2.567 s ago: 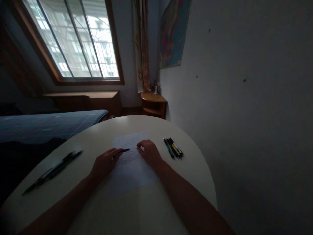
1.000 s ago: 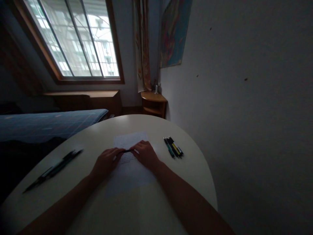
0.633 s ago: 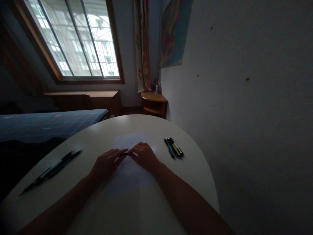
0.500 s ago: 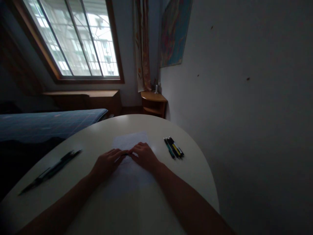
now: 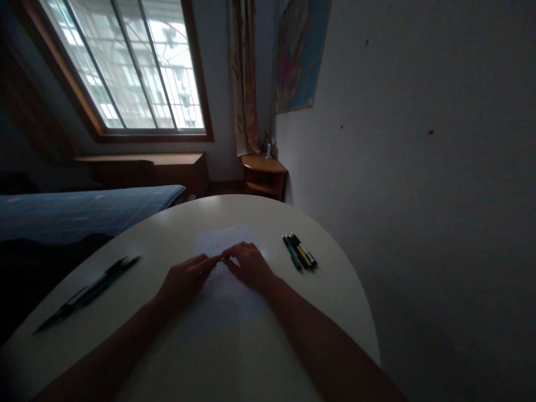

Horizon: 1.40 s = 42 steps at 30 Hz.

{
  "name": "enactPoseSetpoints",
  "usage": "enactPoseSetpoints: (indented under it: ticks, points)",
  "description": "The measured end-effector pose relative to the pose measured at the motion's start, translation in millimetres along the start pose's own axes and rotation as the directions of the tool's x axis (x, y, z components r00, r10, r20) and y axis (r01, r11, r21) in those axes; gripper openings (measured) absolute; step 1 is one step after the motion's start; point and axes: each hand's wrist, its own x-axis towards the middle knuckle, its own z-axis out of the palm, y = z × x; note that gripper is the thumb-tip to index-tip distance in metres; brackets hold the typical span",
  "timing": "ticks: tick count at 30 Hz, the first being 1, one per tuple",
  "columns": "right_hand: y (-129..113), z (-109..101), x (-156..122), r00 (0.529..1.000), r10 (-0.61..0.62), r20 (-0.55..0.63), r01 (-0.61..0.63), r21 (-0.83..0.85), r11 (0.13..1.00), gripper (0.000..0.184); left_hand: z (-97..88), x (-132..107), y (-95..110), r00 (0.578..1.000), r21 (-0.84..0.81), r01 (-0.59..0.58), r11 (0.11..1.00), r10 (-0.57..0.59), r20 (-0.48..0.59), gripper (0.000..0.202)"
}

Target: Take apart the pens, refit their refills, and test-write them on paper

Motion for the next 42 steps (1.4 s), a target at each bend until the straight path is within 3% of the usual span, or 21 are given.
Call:
enactPoseSetpoints:
  ticks: [15,21,27,31,42]
  points:
    - [6.8,1.9,-0.4,0.999,0.019,-0.028,-0.019,-0.002,1.0,0.017,2.0,-0.9,-0.8,0.997,-0.003,0.071,0.997,-0.071,-0.003,0.026]
    - [7.5,-7.4,0.0,0.997,0.066,-0.031,-0.068,-0.039,0.997,0.017,-0.3,-0.9,-1.2,0.994,0.0,0.108,0.994,-0.108,-0.002,0.026]
    - [11.4,-25.8,-0.1,0.954,0.277,-0.118,-0.288,-0.094,0.953,0.016,-1.8,-1.2,-0.6,0.991,0.015,0.136,0.991,-0.136,-0.002,0.025]
    - [13.9,-28.1,-2.1,0.923,0.379,-0.063,-0.384,-0.142,0.912,0.01,-1.2,-1.6,-1.3,0.992,0.004,0.127,0.992,-0.127,-0.011,0.027]
    - [13.0,-21.0,-6.1,0.904,0.424,0.045,-0.396,-0.28,0.875,0.01,2.2,-2.7,-3.2,0.994,0.005,0.108,0.994,-0.108,-0.031,0.027]
